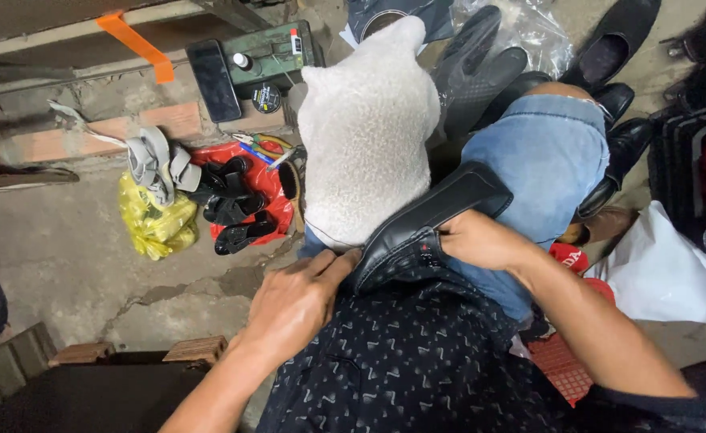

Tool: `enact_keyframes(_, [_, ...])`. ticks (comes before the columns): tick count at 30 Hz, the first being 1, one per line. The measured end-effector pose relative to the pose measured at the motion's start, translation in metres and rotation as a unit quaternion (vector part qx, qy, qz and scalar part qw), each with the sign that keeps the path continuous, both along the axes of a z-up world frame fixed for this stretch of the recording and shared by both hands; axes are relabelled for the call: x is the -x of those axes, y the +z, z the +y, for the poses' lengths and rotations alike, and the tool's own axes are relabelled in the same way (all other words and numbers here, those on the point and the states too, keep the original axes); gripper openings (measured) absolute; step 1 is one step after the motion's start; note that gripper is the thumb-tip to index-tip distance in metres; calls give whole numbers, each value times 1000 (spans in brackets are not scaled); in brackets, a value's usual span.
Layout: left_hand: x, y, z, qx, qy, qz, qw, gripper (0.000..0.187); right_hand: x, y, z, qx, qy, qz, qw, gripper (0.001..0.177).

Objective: The person sews a black shoe using a needle and thread while holding the shoe on their lap. They repeatedly push the needle through the shoe's sole and pull the thread to secure the stitching.

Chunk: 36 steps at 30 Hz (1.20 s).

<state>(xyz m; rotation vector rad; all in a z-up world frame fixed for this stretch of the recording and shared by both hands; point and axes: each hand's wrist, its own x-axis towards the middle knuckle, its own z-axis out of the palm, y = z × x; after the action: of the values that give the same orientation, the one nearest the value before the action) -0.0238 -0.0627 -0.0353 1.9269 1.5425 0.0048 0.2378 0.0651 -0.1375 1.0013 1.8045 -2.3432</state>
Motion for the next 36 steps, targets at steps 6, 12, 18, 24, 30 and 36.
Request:
enact_keyframes(6, [12, -6, 19, -5, -18, -75, 997, 21, -37, -34, -19, -170, -25, -81, 982, 36])
enact_keyframes(12, [29, -2, 39, 77, -13, -120, 990, 28, -36, -24, -20, -155, -51, -94, 982, 30])
enact_keyframes(18, [67, 6, 37, 173, 75, 97, 977, 65, -49, -49, -20, -68, -70, -73, 993, 34])
enact_keyframes(24, [84, -4, 16, 183, 131, 91, 970, 70, -45, -36, -20, -168, -75, -125, 975, 20])
enact_keyframes(30, [96, -68, -8, 122, 276, -220, 928, 32, -41, -23, -25, -487, -48, -231, 841, 25])
enact_keyframes(36, [77, -53, -13, 20, 336, -292, 895, 12, -47, -29, -22, -390, -46, -240, 888, 7])
